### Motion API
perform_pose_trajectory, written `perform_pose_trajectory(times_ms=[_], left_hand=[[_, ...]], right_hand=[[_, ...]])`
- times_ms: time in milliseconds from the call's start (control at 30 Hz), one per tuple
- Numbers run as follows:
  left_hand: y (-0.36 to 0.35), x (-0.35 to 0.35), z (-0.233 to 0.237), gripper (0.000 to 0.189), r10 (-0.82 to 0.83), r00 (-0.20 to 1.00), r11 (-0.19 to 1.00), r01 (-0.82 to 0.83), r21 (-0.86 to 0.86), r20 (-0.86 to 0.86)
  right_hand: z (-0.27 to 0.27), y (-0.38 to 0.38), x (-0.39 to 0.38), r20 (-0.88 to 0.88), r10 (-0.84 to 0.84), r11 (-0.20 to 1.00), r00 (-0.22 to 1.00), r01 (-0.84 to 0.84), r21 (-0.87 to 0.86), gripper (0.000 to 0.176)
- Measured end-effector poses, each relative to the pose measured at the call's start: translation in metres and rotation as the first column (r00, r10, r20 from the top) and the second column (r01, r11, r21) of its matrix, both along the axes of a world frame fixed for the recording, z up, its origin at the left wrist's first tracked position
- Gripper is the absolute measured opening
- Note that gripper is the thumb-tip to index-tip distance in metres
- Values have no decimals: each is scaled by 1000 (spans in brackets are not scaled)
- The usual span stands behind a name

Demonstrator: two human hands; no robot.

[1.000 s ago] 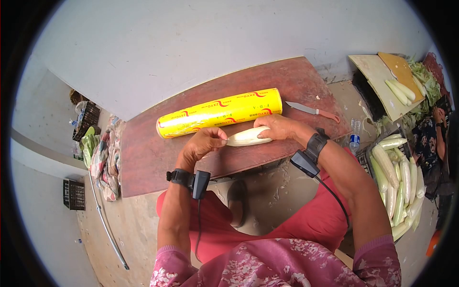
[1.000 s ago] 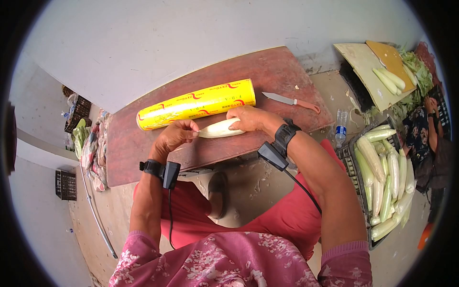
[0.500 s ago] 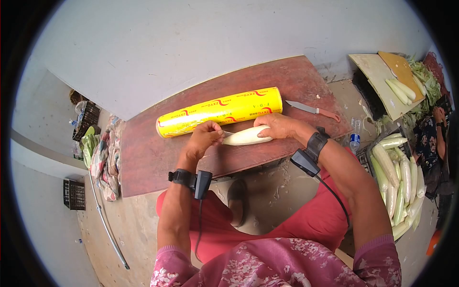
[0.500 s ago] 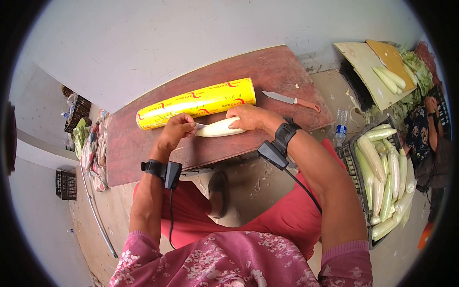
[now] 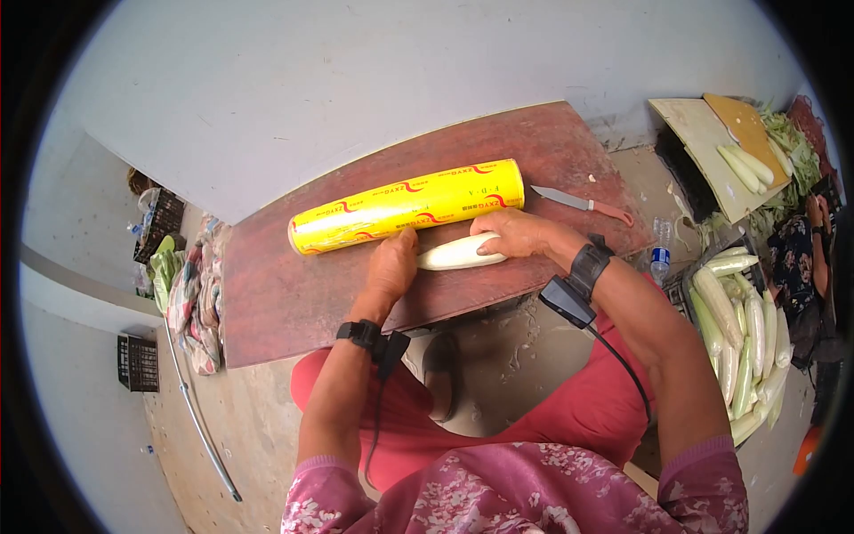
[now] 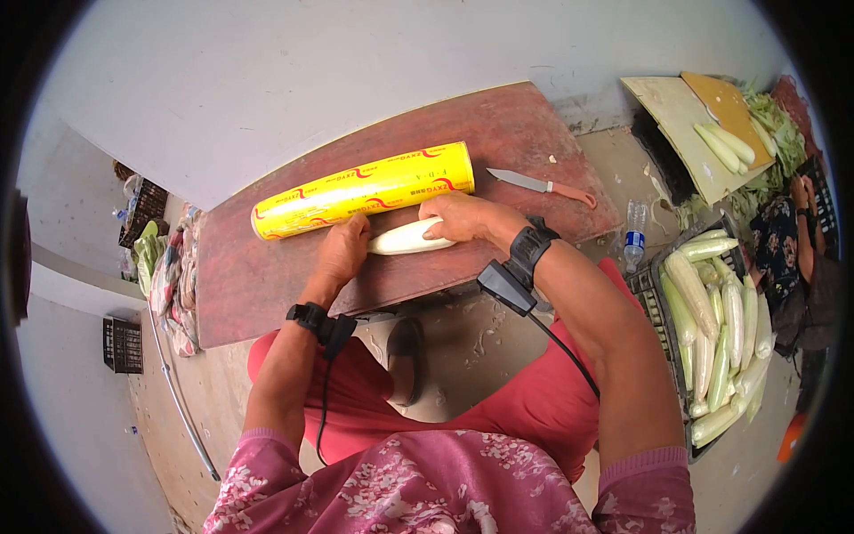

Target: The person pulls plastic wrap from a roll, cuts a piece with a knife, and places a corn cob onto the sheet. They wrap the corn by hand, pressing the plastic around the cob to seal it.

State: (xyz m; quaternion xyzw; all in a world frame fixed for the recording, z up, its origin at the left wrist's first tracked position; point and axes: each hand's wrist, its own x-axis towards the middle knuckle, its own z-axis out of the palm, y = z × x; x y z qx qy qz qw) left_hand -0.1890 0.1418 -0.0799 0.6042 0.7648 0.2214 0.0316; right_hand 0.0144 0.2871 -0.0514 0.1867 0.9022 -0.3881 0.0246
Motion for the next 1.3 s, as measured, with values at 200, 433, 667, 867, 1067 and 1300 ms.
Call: perform_pose_trajectory(times_ms=[200,433,667,867,1067,1300], left_hand=[[10,-17,-15,9,49,979,995,-30,-95,197],[17,-22,-9,20,254,954,922,-188,-338,161],[14,-37,-23,26,326,898,903,-204,-377,294],[10,-32,-7,14,323,809,881,-68,-468,491],[0,-35,-12,15,238,872,898,-29,-439,428],[-6,-33,-11,9,228,846,904,0,-427,483]], right_hand=[[1,-1,-1,-10,-2,1000,1000,2,1,33],[0,0,-2,-3,8,1000,1000,-8,6,32],[1,0,-1,-10,0,1000,1000,0,11,30],[-4,1,-2,-37,18,1000,999,-17,25,30],[-4,1,-1,-48,20,999,999,-19,39,33],[-2,1,-1,-36,19,1000,999,-19,12,35]])
